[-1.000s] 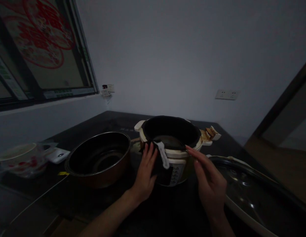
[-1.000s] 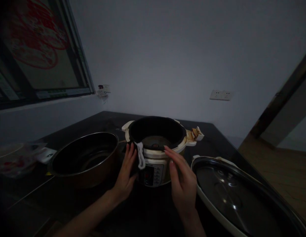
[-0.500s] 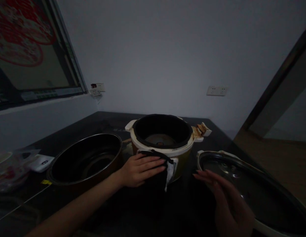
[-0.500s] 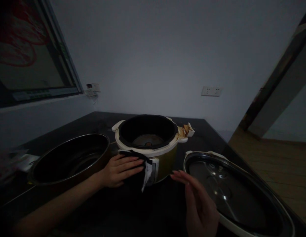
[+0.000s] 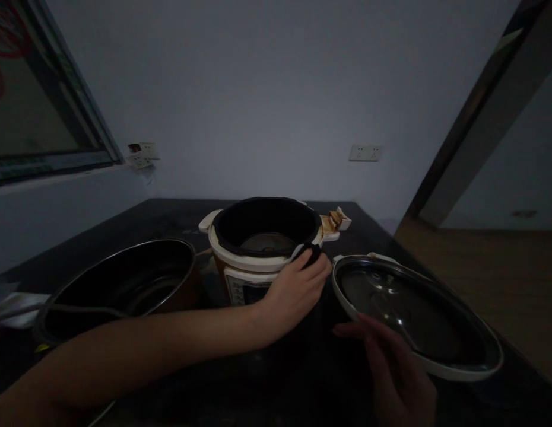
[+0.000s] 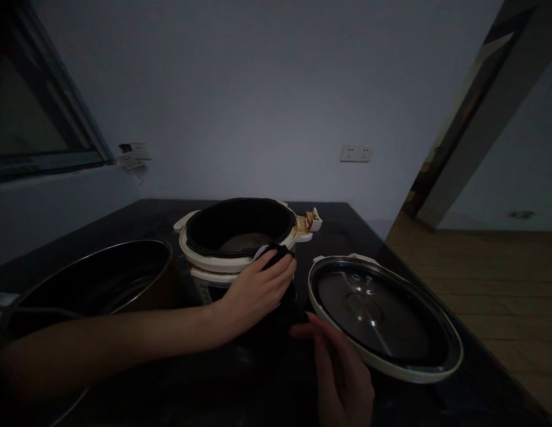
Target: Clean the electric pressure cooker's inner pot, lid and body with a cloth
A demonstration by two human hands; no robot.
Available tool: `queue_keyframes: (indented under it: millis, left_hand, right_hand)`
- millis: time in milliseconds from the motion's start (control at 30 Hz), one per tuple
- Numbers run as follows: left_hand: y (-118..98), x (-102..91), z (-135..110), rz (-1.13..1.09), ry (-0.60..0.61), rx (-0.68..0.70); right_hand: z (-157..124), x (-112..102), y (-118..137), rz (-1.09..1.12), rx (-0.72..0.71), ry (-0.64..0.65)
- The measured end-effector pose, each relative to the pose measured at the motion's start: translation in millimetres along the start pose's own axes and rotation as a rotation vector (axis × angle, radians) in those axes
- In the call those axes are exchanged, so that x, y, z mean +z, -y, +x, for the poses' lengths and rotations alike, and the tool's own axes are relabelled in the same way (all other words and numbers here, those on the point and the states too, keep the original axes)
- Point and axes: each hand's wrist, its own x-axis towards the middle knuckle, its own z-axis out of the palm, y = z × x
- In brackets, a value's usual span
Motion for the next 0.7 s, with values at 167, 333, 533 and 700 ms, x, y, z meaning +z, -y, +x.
queue_keyframes:
  millis: [167,333,533,700]
  left_hand:
    - [11.2,-4.1,11.5,0.043,0.044,0.062]
    - [11.1,9.1,11.2,0.154,0.029,0.06]
    - [-31.6,53.7,-19.9,0.317,0.122,0.135]
    - [-62.0,79.3,-54.4,0.241,0.165,0.262]
  right_hand:
    - [-5.0,-5.2,-1.9,-0.005,-0.006,0.048]
    - [-10.4,-0.8,-2.2,0.032,0.073,0.039]
    - [-11.2,2.9,-4.8,0.083,0.016,0.127]
    - [-14.7,-0.6,-6.2,0.046,-0.002,0.166]
